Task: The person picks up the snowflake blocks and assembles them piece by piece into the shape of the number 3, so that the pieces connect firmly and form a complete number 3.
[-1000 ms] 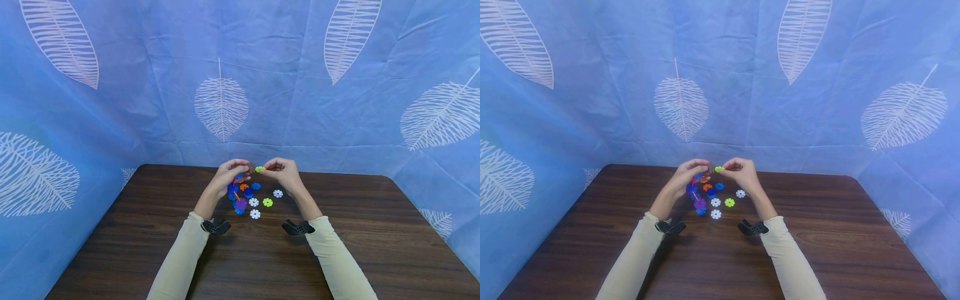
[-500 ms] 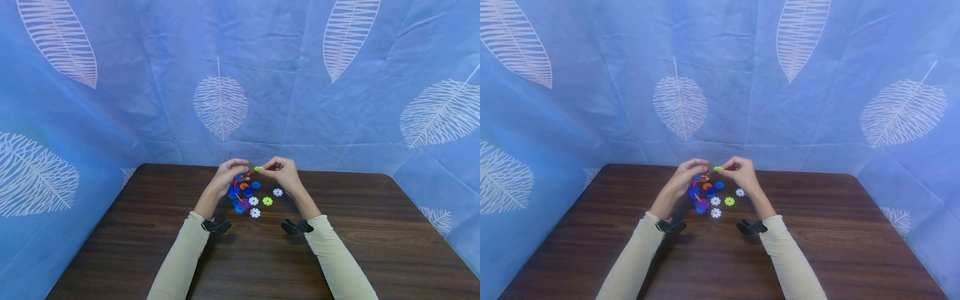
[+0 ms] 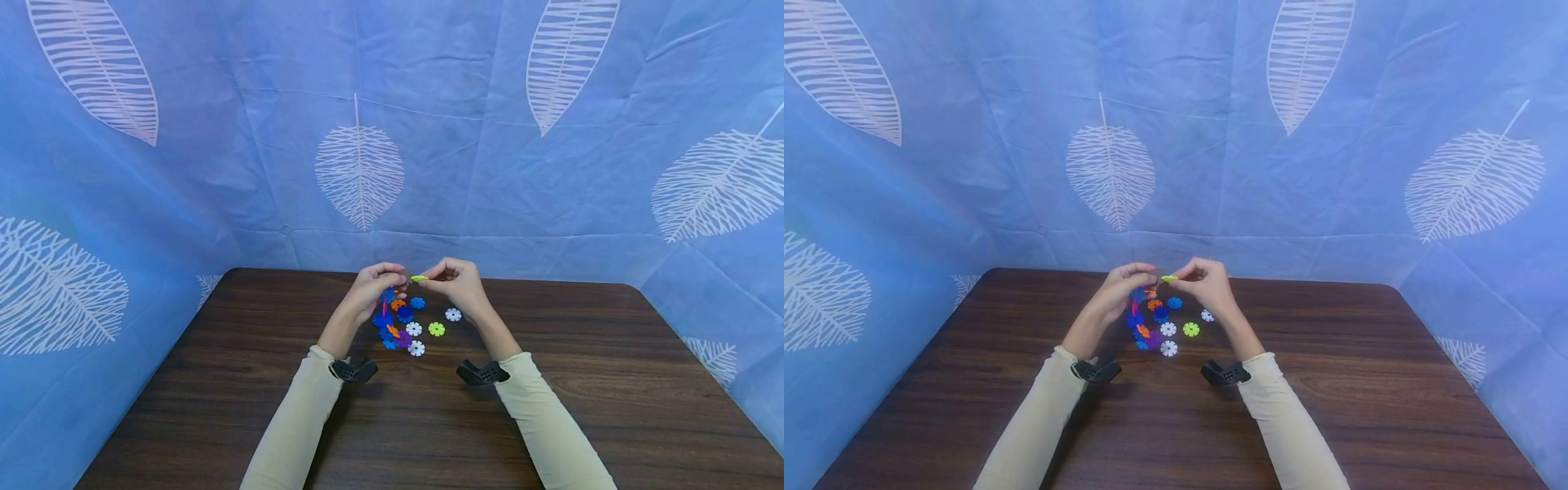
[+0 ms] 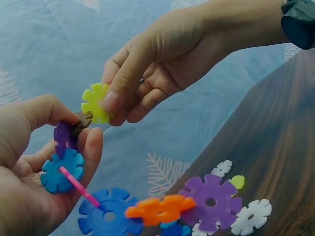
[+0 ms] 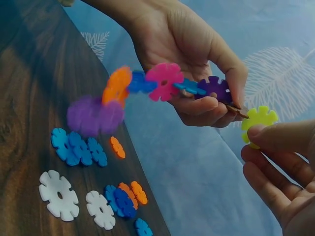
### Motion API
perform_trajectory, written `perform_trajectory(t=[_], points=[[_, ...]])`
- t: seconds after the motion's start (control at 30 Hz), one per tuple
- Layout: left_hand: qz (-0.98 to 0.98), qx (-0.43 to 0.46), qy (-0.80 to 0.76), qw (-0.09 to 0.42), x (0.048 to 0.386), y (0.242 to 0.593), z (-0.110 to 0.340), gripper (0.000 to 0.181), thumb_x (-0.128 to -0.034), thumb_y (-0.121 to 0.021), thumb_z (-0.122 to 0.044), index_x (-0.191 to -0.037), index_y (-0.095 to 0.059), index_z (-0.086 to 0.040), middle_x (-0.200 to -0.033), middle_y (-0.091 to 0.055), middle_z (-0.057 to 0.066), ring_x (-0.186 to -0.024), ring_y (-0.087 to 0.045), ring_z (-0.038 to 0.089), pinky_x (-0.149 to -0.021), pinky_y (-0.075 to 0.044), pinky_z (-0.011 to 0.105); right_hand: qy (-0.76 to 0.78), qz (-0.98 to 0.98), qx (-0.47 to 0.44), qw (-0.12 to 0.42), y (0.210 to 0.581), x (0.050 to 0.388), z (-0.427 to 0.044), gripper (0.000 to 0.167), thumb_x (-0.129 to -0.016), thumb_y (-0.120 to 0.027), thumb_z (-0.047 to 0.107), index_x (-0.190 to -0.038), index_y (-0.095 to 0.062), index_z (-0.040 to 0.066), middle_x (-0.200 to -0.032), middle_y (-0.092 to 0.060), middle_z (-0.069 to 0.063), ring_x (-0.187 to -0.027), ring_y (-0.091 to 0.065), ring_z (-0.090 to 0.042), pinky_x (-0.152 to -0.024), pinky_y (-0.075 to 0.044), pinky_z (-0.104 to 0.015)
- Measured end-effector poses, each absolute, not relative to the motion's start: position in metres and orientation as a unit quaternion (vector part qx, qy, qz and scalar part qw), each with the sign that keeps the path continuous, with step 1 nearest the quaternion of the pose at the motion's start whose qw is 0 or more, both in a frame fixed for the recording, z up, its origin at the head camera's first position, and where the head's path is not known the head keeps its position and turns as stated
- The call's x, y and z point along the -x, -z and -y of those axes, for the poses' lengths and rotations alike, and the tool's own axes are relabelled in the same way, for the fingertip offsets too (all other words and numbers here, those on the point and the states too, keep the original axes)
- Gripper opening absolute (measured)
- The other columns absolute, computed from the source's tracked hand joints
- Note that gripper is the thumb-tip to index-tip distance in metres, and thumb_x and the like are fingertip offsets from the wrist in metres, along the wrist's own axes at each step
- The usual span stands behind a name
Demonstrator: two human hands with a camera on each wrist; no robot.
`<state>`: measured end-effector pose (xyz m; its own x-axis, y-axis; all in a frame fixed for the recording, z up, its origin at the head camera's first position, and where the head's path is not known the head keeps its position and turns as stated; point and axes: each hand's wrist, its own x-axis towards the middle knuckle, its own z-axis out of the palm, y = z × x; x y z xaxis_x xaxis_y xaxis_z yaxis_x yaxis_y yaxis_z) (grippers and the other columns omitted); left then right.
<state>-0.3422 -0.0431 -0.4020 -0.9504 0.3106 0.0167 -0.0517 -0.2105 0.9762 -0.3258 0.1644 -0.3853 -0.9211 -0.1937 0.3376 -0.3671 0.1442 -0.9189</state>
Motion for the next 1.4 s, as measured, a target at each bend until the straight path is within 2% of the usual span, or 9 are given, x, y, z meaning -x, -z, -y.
perform_trajectory(t=[0.2, 0.4, 0.57, 0.93, 1.17, 1.4], points=[[-0.640, -0.083, -0.754, 0.124, 0.342, 0.402, 0.043, 0.012, -0.0976, -0.065, -0.007, -0.109, -0.067, -0.002, -0.092, -0.071, 0.003, -0.083, -0.066, 0.016, -0.074, -0.061, 0.027, -0.611, 0.766, -0.186, 0.068, 0.385, 0.325, -0.165, 0.014, -0.087, -0.080, 0.004, -0.093, -0.072, -0.006, -0.094, -0.076, -0.012, -0.082, -0.072, -0.015, -0.079, -0.063, -0.037], [-0.644, -0.088, -0.750, 0.121, 0.342, 0.401, 0.044, 0.004, -0.0968, -0.066, -0.007, -0.101, -0.067, -0.006, -0.088, -0.072, 0.001, -0.086, -0.068, 0.023, -0.076, -0.061, 0.028, -0.605, 0.766, -0.204, 0.074, 0.384, 0.325, -0.166, 0.014, -0.088, -0.078, 0.002, -0.095, -0.073, -0.009, -0.100, -0.074, -0.024, -0.083, -0.072, -0.015, -0.075, -0.062, -0.026], [-0.647, -0.095, -0.746, 0.124, 0.341, 0.400, 0.043, 0.004, -0.0957, -0.067, -0.006, -0.099, -0.068, -0.005, -0.087, -0.073, 0.001, -0.080, -0.069, 0.018, -0.078, -0.061, 0.028, -0.605, 0.762, -0.221, 0.072, 0.383, 0.324, -0.166, 0.011, -0.087, -0.077, -0.001, -0.091, -0.074, -0.010, -0.099, -0.073, -0.030, -0.080, -0.073, -0.013, -0.073, -0.062, -0.024], [-0.647, -0.104, -0.745, 0.127, 0.340, 0.399, 0.041, 0.005, -0.0949, -0.068, -0.005, -0.099, -0.067, -0.002, -0.085, -0.071, 0.002, -0.075, -0.069, 0.014, -0.077, -0.062, 0.028, -0.599, 0.760, -0.242, 0.075, 0.383, 0.325, -0.168, 0.007, -0.087, -0.077, -0.003, -0.087, -0.075, -0.009, -0.097, -0.073, -0.031, -0.080, -0.073, -0.013, -0.074, -0.063, -0.027], [-0.650, -0.118, -0.742, 0.112, 0.337, 0.393, 0.041, 0.005, -0.0940, -0.068, -0.002, -0.099, -0.068, -0.001, -0.085, -0.073, 0.001, -0.072, -0.069, 0.014, -0.075, -0.062, 0.027, -0.603, 0.754, -0.242, 0.097, 0.383, 0.324, -0.165, 0.007, -0.085, -0.078, -0.003, -0.084, -0.075, -0.009, -0.093, -0.075, -0.026, -0.079, -0.074, -0.013, -0.071, -0.063, -0.027], [-0.651, -0.111, -0.741, 0.124, 0.338, 0.391, 0.044, 0.005, -0.0951, -0.068, -0.004, -0.099, -0.068, -0.002, -0.087, -0.072, 0.002, -0.075, -0.069, 0.014, -0.080, -0.061, 0.028, -0.614, 0.756, -0.218, 0.070, 0.383, 0.323, -0.162, 0.011, -0.087, -0.078, 0.000, -0.089, -0.073, -0.009, -0.097, -0.076, -0.024, -0.080, -0.074, -0.012, -0.074, -0.063, -0.027]])
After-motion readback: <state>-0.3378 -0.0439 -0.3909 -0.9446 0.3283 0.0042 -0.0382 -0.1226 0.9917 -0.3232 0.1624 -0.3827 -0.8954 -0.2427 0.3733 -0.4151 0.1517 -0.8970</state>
